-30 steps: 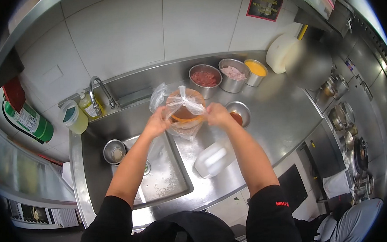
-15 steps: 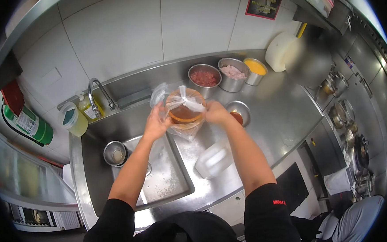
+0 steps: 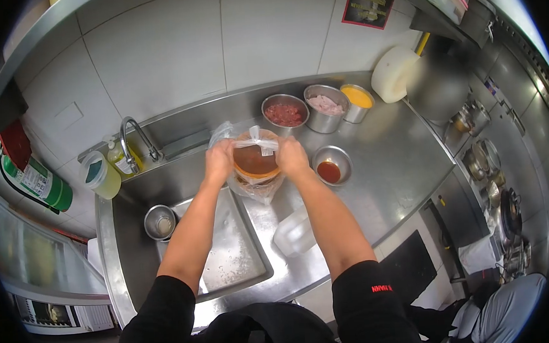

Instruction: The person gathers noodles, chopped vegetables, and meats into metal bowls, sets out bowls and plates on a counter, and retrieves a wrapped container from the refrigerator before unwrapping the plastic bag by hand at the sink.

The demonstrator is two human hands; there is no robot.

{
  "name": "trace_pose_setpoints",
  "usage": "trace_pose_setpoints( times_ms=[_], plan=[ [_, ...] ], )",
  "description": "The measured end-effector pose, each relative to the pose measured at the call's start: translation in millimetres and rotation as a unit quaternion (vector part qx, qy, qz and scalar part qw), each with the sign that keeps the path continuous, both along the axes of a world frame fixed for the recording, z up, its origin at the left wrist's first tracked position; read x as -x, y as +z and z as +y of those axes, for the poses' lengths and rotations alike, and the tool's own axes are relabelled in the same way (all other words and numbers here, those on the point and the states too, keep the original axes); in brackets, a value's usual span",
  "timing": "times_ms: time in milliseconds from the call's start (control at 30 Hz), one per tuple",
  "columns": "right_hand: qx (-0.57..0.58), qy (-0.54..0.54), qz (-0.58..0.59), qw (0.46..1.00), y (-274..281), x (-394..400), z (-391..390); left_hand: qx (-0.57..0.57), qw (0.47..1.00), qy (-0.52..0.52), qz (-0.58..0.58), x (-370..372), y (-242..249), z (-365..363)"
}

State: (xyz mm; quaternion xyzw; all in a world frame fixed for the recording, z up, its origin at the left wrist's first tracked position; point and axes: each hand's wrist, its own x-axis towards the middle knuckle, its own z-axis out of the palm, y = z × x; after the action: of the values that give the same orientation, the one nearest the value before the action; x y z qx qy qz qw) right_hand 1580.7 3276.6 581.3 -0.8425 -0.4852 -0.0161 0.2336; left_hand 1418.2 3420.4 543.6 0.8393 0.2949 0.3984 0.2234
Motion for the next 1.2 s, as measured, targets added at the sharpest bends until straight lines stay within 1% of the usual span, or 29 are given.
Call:
trace_pose_setpoints(
  times_ms=[67,100,200,300,400,433,500,533,600,667,700,767,800,867,900,967,1033,1067,1100,1167,1200],
  plan=[
    [-0.03,-0.006,-0.015,0.999,-2.5,-6.5,2.2,0.066,0.997,0.012,-0.024,-4.3,0.7,1.8],
    [-0.048,-0.01,0.004,0.999,-3.4,-8.9,3.1,0.099,0.994,0.017,-0.036,-6.7,3.0,1.5],
    [-0.093,-0.026,0.056,0.994,-2.0,-13.2,6.3,0.135,0.99,0.028,-0.034,-11.9,3.6,10.3],
    [-0.117,-0.053,0.11,0.986,-4.6,-16.0,5.9,0.208,0.977,0.005,-0.043,-15.0,-2.1,17.7],
    [-0.138,-0.071,0.166,0.974,-12.0,-19.6,7.2,0.343,0.933,-0.028,-0.107,-28.0,-41.5,32.9],
    [-0.138,-0.073,0.177,0.972,-14.4,-21.8,6.6,0.401,0.906,-0.041,-0.13,-31.2,-49.8,35.2],
    [-0.126,-0.069,0.189,0.971,-12.5,-23.1,3.9,0.509,0.84,-0.068,-0.175,-32.3,-47.3,31.9],
    [-0.113,-0.061,0.19,0.973,-10.2,-24.3,2.8,0.543,0.823,-0.074,-0.149,-31.3,-45.3,31.8],
    [-0.093,-0.035,0.201,0.974,-3.9,-25.7,4.8,0.604,0.786,-0.083,-0.098,-17.4,-6.6,25.6],
    [-0.079,-0.008,0.228,0.97,2.3,-21.8,2.9,0.594,0.797,-0.093,-0.062,-9.9,9.3,26.5],
    [-0.059,-0.012,0.205,0.977,7.8,-17.8,0.9,0.588,0.801,-0.099,-0.043,-6.3,15.6,25.7],
    [-0.021,-0.024,0.162,0.986,18.5,-9.8,-4.0,0.566,0.808,-0.133,-0.098,9.8,26.8,21.7],
    [-0.01,-0.028,0.173,0.984,13.6,-13.7,-3.9,0.554,0.809,-0.149,-0.125,16.0,31.0,18.4],
    [0.012,-0.034,0.195,0.98,10.6,-18.1,-2.8,0.444,0.887,-0.107,-0.07,22.4,37.2,11.9],
    [0.036,-0.045,0.256,0.965,13.0,-17.6,-4.9,0.385,0.918,-0.084,-0.041,25.5,37.0,9.4],
    [0.085,-0.063,0.372,0.922,25.6,-14.7,-11.4,0.399,0.91,-0.113,0.005,25.6,37.0,3.1],
    [0.01,-0.084,0.238,0.968,29.2,-0.6,-29.4,0.412,0.898,-0.151,0.041,24.3,37.2,2.8],
    [-0.03,-0.093,0.167,0.981,29.6,3.7,-33.8,0.418,0.89,-0.176,0.054,20.1,36.2,7.0],
    [-0.023,-0.082,0.153,0.985,29.4,4.8,-33.7,0.424,0.88,-0.202,0.068,16.7,34.5,10.8],
    [-0.009,-0.066,0.125,0.99,26.8,5.1,-37.2,0.501,0.837,-0.215,0.048,9.1,34.2,19.9],
    [-0.013,-0.077,0.118,0.99,20.9,2.9,-37.5,0.539,0.811,-0.224,0.039,6.1,33.1,20.0]
  ],
)
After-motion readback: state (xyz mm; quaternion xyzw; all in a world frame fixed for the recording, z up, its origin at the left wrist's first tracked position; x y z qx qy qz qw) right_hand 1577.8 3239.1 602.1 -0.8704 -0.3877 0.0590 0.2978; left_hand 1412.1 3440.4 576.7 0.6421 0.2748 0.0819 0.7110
